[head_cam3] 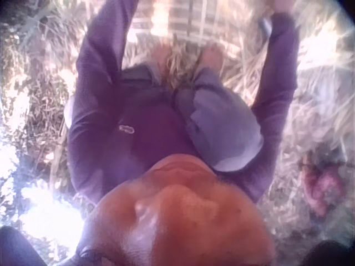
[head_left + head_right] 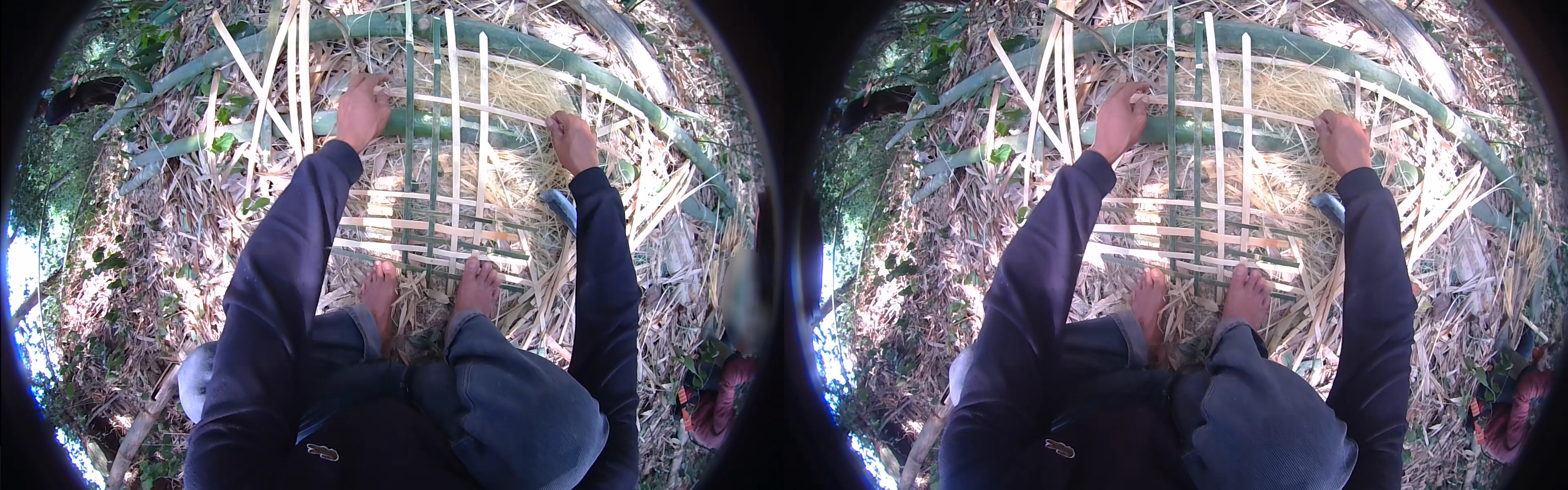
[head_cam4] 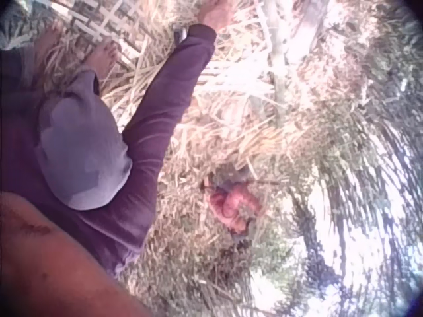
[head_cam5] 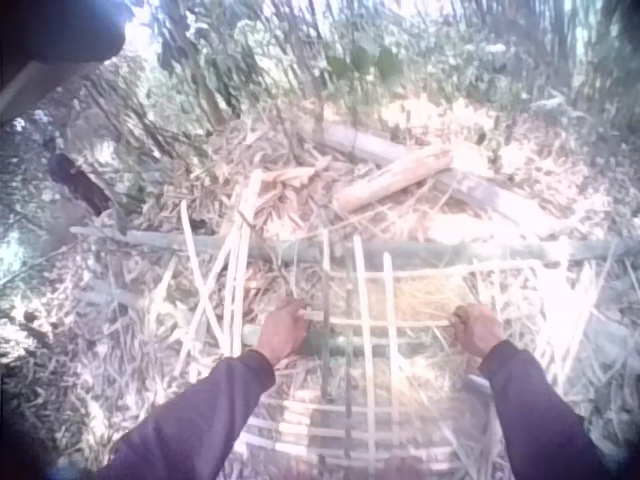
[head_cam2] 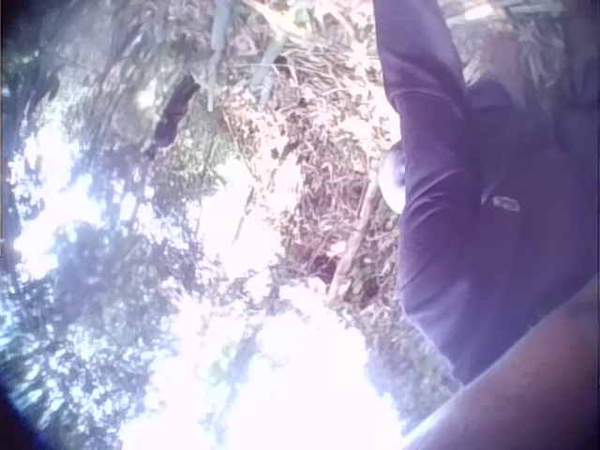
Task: The person is weaving a basket using thin bamboo strips. They interlace the strips by hand and use a machete to tap the weave tight and trim excess material. The task is performed outdoors on the ground.
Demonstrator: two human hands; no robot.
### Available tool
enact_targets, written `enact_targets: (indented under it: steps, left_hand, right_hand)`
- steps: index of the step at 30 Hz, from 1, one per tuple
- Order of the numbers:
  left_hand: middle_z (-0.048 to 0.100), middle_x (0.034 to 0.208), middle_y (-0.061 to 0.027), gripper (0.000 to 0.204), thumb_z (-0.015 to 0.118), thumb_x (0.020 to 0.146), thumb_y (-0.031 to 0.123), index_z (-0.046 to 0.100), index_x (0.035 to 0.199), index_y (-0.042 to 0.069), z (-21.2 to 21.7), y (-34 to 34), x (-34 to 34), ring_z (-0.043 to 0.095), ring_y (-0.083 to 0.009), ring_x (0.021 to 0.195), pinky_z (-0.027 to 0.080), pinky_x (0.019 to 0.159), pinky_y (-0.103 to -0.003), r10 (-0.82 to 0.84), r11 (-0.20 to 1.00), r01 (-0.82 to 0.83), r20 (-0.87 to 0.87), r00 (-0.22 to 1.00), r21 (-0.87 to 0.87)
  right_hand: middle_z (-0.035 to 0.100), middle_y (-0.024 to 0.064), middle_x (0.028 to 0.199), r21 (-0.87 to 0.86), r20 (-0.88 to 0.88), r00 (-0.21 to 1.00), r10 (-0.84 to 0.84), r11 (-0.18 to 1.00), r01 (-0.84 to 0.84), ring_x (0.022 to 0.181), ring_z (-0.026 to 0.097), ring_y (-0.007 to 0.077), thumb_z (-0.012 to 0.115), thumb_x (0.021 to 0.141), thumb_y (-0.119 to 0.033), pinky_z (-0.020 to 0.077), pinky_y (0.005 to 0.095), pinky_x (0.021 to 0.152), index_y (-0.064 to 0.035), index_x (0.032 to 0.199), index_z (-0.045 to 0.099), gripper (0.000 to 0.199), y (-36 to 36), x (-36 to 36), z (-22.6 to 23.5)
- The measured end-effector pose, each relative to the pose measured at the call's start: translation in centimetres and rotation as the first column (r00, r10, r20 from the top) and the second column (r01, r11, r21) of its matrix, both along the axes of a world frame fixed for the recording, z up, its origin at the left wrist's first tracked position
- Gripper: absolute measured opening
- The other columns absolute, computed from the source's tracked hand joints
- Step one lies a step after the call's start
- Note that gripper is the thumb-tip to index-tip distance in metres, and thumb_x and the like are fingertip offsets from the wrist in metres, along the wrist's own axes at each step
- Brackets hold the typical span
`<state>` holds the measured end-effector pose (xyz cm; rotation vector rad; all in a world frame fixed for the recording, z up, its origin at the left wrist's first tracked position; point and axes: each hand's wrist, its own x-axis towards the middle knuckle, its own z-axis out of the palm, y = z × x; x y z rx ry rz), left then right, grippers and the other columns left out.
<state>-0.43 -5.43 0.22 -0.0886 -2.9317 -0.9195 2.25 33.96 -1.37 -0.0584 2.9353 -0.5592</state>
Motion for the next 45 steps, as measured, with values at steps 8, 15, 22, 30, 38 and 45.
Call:
enact_targets:
  steps: [8, 15, 22, 30, 38, 45]
  left_hand:
    - [0.069, 0.102, -0.0188, 0.021, 0.060, 0.089, 0.019, 0.071, 0.100, 0.005, 0.3, -3.0, -1.2, 0.064, -0.0396, 0.097, 0.050, 0.087, -0.047, -0.038, 0.974, 0.080, 0.198, 0.979, -0.210]
    - [0.070, 0.103, -0.0189, 0.022, 0.062, 0.086, 0.022, 0.072, 0.098, 0.007, 2.8, -8.1, -1.9, 0.065, -0.0377, 0.097, 0.051, 0.088, -0.044, 0.003, 0.936, 0.097, 0.283, 0.959, -0.338]
    - [0.071, 0.092, -0.0185, 0.022, 0.061, 0.083, 0.025, 0.071, 0.096, 0.010, 2.1, -13.1, -1.9, 0.067, -0.0372, 0.091, 0.052, 0.086, -0.042, 0.012, 0.943, 0.106, 0.351, 0.936, -0.316]
    - [0.070, 0.087, -0.0183, 0.022, 0.064, 0.086, 0.027, 0.071, 0.093, 0.007, 2.6, -15.2, -2.2, 0.067, -0.0383, 0.086, 0.051, 0.077, -0.044, -0.021, 0.944, 0.147, 0.389, 0.921, -0.296]
    - [0.069, 0.086, -0.0197, 0.024, 0.064, 0.089, 0.029, 0.069, 0.094, 0.006, 2.6, -18.7, -0.6, 0.065, -0.0399, 0.082, 0.051, 0.075, -0.046, 0.046, 0.904, 0.159, 0.459, 0.887, -0.397]
    - [0.066, 0.115, -0.0218, 0.025, 0.062, 0.091, 0.017, 0.068, 0.112, 0.005, 3.7, -19.8, 0.9, 0.064, -0.0394, 0.102, 0.051, 0.091, -0.045, -0.015, 0.907, 0.112, 0.236, 0.972, -0.405]
  right_hand:
    - [0.064, 0.0074, 0.092, 0.007, -0.050, 0.999, 0.007, 1.000, -0.007, 0.092, 0.060, 0.0315, 0.060, 0.095, -0.029, 0.0386, 0.0514, 0.078, -0.0167, 0.096, 0.072, 0.017, -2.3, -0.5, -1.1]
    - [0.061, 0.0074, 0.101, -0.004, -0.014, 1.000, 0.010, 1.000, -0.011, 0.099, 0.056, 0.0300, 0.060, 0.096, -0.030, 0.0396, 0.0498, 0.084, -0.0183, 0.101, 0.074, 0.019, -7.8, -0.3, -0.1]
    - [0.065, 0.0083, 0.098, -0.109, 0.055, 0.998, -0.026, 0.993, 0.032, 0.099, 0.061, 0.0320, 0.058, 0.097, -0.028, 0.0375, 0.0507, 0.089, -0.0147, 0.102, 0.069, 0.018, -8.4, -0.4, -0.2]
    - [0.071, 0.0090, 0.084, -0.161, 0.044, 0.997, -0.064, 0.984, 0.070, 0.089, 0.065, 0.0328, 0.061, 0.094, -0.028, 0.0412, 0.0494, 0.082, -0.0145, 0.095, 0.071, 0.017, -6.6, 0.1, 0.1]
    - [0.069, 0.0095, 0.084, -0.217, -0.039, 0.999, 0.007, 0.976, -0.016, 0.085, 0.065, 0.0343, 0.059, 0.096, -0.029, 0.0428, 0.0498, 0.083, -0.0149, 0.092, 0.072, 0.019, -9.9, 1.6, -0.3]
    - [0.066, 0.0199, 0.104, 0.118, -0.148, 0.989, 0.012, 0.993, 0.006, 0.097, 0.061, 0.0354, 0.054, 0.099, -0.028, 0.0481, 0.0459, 0.090, -0.0031, 0.104, 0.068, 0.030, -0.6, 1.2, 1.6]
